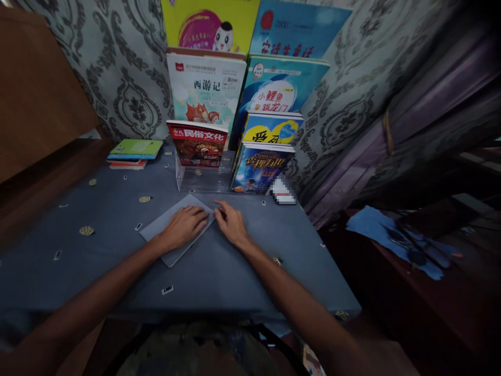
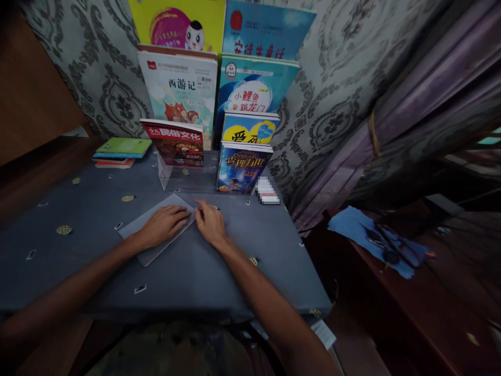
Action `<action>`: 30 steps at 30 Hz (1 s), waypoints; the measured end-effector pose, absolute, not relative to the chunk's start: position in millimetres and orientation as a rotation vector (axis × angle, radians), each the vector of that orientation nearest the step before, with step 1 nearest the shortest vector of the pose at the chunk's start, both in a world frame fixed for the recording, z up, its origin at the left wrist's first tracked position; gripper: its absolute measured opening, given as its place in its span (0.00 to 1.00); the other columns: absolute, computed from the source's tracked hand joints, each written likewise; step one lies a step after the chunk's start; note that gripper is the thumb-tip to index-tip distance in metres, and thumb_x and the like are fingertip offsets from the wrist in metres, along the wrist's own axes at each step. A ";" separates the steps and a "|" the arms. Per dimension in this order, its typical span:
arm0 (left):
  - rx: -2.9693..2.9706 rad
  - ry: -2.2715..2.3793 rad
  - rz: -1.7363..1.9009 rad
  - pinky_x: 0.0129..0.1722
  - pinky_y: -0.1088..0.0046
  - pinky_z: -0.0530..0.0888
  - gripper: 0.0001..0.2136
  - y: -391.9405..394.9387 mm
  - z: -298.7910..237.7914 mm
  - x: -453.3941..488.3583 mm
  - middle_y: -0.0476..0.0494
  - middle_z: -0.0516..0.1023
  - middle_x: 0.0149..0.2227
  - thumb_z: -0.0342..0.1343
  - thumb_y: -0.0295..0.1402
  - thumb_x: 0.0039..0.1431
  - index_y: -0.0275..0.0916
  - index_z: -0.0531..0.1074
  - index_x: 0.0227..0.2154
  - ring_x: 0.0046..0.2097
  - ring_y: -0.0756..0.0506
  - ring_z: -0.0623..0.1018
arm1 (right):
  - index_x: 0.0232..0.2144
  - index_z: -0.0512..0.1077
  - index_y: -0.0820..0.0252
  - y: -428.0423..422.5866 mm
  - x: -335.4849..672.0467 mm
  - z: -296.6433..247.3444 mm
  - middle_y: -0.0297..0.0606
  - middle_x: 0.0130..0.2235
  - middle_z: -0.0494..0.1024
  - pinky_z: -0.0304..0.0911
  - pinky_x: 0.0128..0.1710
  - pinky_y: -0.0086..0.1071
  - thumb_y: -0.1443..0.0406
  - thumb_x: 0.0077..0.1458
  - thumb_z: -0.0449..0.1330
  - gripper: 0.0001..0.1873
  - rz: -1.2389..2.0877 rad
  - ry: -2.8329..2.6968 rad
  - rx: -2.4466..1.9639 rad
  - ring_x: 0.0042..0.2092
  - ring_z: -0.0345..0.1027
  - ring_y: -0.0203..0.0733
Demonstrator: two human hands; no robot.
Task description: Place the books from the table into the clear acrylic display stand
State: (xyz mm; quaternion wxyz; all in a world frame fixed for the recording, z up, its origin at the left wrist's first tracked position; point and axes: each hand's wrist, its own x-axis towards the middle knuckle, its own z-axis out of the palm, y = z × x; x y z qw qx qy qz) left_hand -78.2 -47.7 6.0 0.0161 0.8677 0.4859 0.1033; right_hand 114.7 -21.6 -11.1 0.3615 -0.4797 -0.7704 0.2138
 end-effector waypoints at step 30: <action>2.520 2.039 -0.097 0.41 0.64 0.73 0.17 -34.3 39.2 -103.1 0.31 0.79 0.44 0.45 0.35 0.70 0.33 0.79 0.42 0.52 0.35 0.75 | 0.60 0.67 0.61 -23.1 118.2 -20.0 0.49 0.57 0.75 0.58 0.63 0.50 0.65 0.63 0.54 0.23 0.466 -2.278 -1.196 0.61 0.64 0.52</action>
